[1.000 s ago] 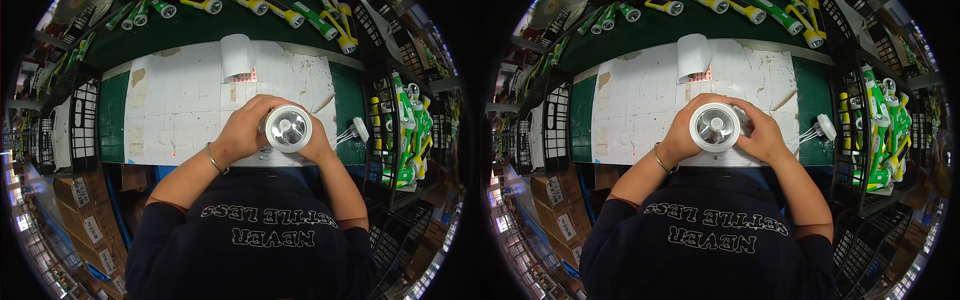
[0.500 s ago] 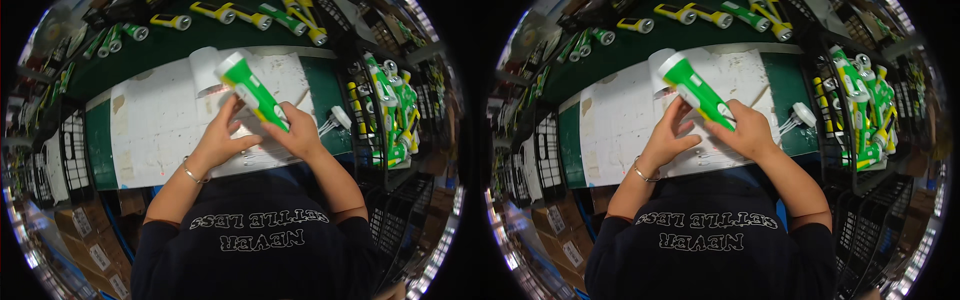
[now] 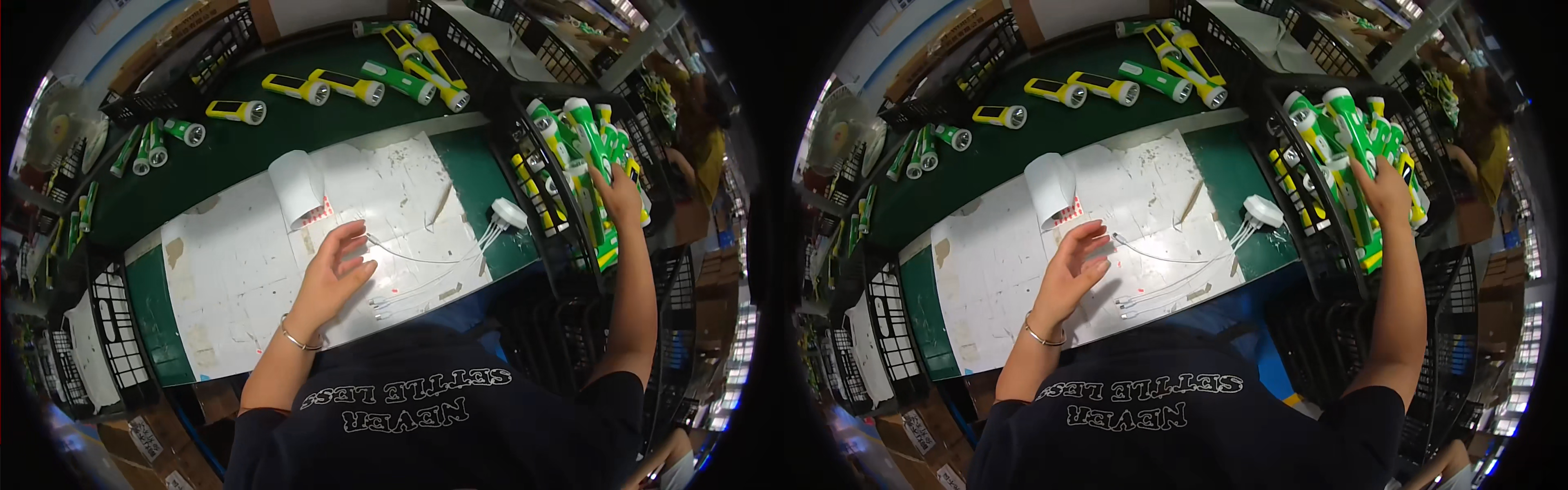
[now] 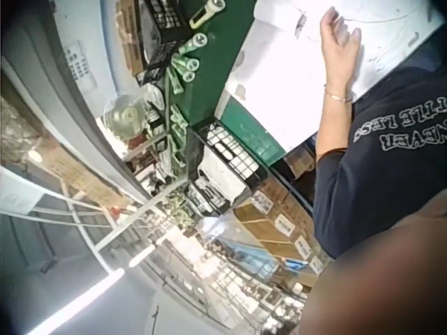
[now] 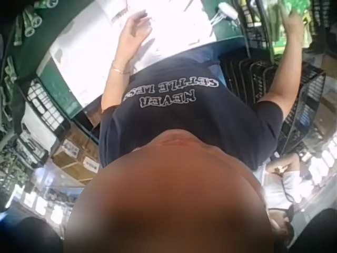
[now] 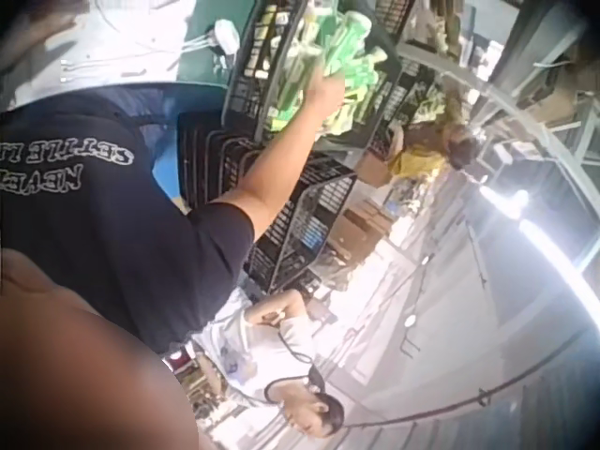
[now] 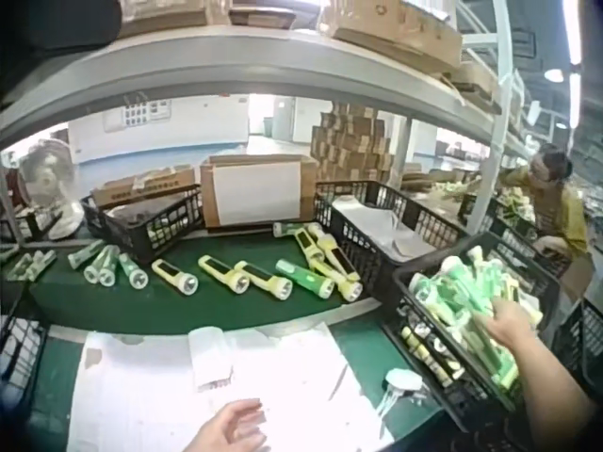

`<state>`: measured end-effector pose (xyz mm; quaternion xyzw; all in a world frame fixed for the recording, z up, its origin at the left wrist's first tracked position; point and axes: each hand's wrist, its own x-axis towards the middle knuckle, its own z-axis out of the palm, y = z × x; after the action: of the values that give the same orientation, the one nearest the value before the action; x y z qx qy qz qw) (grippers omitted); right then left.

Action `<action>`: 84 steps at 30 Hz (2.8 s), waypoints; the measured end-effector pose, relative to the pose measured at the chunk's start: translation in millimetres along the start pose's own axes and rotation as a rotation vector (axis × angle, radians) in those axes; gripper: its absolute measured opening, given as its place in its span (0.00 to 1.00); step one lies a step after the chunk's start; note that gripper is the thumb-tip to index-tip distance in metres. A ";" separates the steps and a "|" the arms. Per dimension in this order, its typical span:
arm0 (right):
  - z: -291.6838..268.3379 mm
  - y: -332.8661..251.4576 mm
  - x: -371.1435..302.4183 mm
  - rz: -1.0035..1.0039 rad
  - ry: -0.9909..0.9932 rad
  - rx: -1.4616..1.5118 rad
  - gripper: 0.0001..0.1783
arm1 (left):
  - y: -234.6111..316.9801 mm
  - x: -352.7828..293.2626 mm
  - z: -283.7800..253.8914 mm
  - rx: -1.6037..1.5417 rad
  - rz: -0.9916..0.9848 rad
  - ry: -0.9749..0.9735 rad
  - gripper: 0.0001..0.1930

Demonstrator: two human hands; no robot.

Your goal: Applying labels and testing flashlight assemblies on a factory line.

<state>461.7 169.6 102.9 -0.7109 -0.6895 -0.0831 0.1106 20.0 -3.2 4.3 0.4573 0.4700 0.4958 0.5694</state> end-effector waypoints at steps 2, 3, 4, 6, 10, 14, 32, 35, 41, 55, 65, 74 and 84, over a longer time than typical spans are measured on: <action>-5.7 -1.1 12.4 0.043 -0.070 -0.169 0.31 | 0.6 0.0 -3.8 -0.014 -0.016 -0.027 0.28; -9.2 -5.8 22.0 0.080 -0.104 -0.274 0.31 | 1.1 -0.3 -5.8 -0.012 -0.005 -0.011 0.28; -10.9 -16.5 30.4 0.068 -0.094 -0.267 0.31 | 1.3 0.1 -7.1 -0.007 -0.028 -0.026 0.28; -13.0 -56.8 48.4 -0.123 0.253 -0.249 0.28 | -0.5 2.6 -9.2 -0.010 -0.055 -0.037 0.27; 18.1 -192.0 80.6 -0.356 0.031 0.099 0.21 | -5.3 3.0 -5.9 0.005 -0.072 -0.026 0.26; 110.1 -239.7 110.5 -0.286 -0.217 -0.135 0.36 | -1.8 -8.1 -6.5 0.001 -0.059 -0.032 0.24; 29.2 -265.3 -9.8 -0.652 -1.096 1.761 0.36 | 20.8 35.1 -10.4 -0.965 -0.204 -0.608 0.33; 45.7 -270.8 -33.1 -0.468 -1.183 1.783 0.33 | -5.9 22.7 -10.8 -1.091 -0.242 -0.581 0.28; 71.2 -253.8 -84.1 -0.096 -0.965 1.358 0.17 | -5.1 9.5 -14.0 -0.835 -0.217 -0.106 0.19; 82.0 -227.2 -137.6 -0.317 -1.111 1.367 0.14 | -16.6 9.4 -6.6 -0.931 -0.244 0.007 0.22; 78.3 -228.9 -150.0 -0.393 -0.977 1.320 0.13 | -31.4 4.2 -1.1 -0.850 -0.324 0.065 0.18; 40.5 -251.4 -145.7 -0.883 -0.254 0.742 0.04 | -4.1 13.2 11.7 -0.573 -0.156 0.158 0.14; 45.1 -255.1 -153.3 -1.343 -0.201 0.688 0.07 | -12.4 8.1 3.8 -0.374 -0.053 0.221 0.20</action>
<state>199.9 40.8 29.0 -0.0680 -0.9678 0.1521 0.1885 26.0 3.5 -8.1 0.2739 0.4410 0.6063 0.6023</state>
